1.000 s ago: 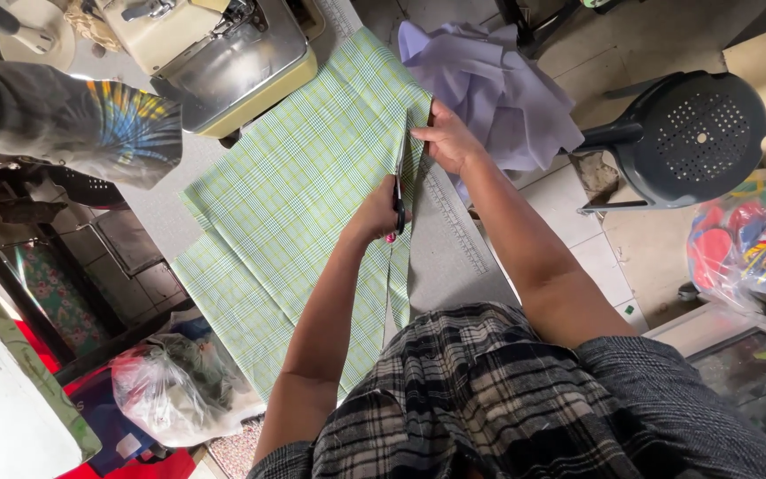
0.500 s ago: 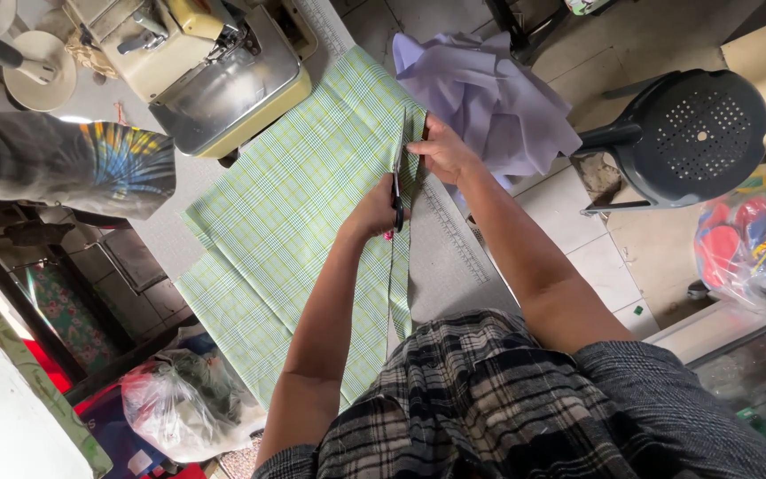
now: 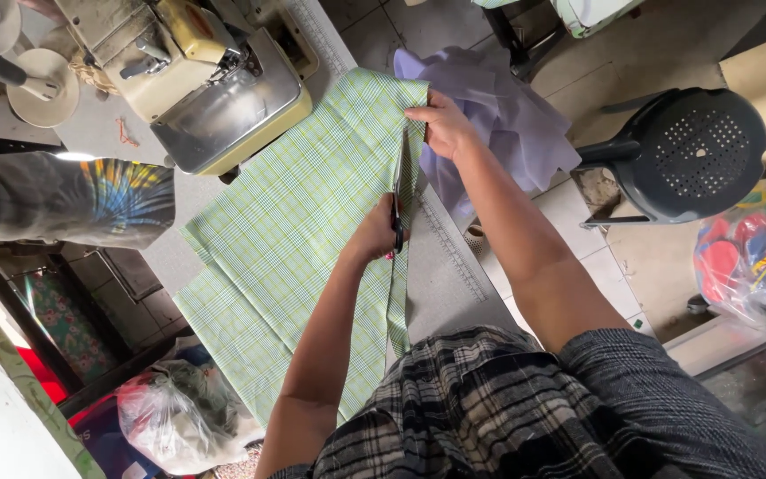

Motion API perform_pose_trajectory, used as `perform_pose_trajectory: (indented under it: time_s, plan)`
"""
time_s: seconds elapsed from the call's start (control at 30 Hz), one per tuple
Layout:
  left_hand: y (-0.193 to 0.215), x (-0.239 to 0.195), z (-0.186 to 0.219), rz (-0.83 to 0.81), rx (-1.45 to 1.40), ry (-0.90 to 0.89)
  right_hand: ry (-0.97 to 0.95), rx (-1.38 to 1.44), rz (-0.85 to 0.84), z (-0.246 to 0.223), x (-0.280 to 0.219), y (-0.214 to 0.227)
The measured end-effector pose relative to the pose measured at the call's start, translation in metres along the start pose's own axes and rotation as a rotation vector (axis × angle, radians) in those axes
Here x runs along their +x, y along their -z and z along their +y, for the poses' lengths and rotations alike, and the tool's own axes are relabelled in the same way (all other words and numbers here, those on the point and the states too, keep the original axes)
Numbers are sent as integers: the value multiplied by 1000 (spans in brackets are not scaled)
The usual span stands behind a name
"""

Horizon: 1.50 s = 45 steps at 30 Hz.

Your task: Cutting green checkered fabric with scissors on a workbench in a sewing factory.

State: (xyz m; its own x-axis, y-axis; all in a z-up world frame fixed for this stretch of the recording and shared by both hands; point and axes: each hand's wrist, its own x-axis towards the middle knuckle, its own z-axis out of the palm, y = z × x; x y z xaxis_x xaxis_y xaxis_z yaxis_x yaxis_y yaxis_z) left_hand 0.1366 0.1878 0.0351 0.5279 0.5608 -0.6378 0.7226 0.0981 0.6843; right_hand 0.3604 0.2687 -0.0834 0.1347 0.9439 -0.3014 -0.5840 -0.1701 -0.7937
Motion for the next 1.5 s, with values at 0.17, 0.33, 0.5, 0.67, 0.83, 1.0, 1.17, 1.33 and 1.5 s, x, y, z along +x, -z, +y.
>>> perform_pose_trajectory:
  time_s: [0.17, 0.33, 0.5, 0.67, 0.83, 1.0, 1.17, 1.33, 1.5]
  plan:
    - [9, 3, 17, -22, 24, 56, -178, -92, -63, -54, -9, -17]
    - [16, 12, 31, -43, -14, 52, -189, -62, -66, -62, -20, -21]
    - [21, 10, 39, -64, -21, 59, -187, -33, -58, -63, -21, -21]
    - [16, 11, 36, -24, -38, 59, -165, -39, -56, -62, -22, -20]
    - [22, 9, 49, -30, -60, 64, -147, -46, -57, -53, -18, -19]
    - [31, 16, 57, -17, -38, 62, -125, -17, -91, -61, -29, -32]
    - [29, 22, 50, -43, -4, 61, -109, -29, -105, -61, -29, -26]
    - [24, 24, 44, -40, 19, 30, -118, -19, -121, -53, -26, -15]
    - [24, 26, 43, -40, 3, 30, -138, -18, -97, -61, -29, -16]
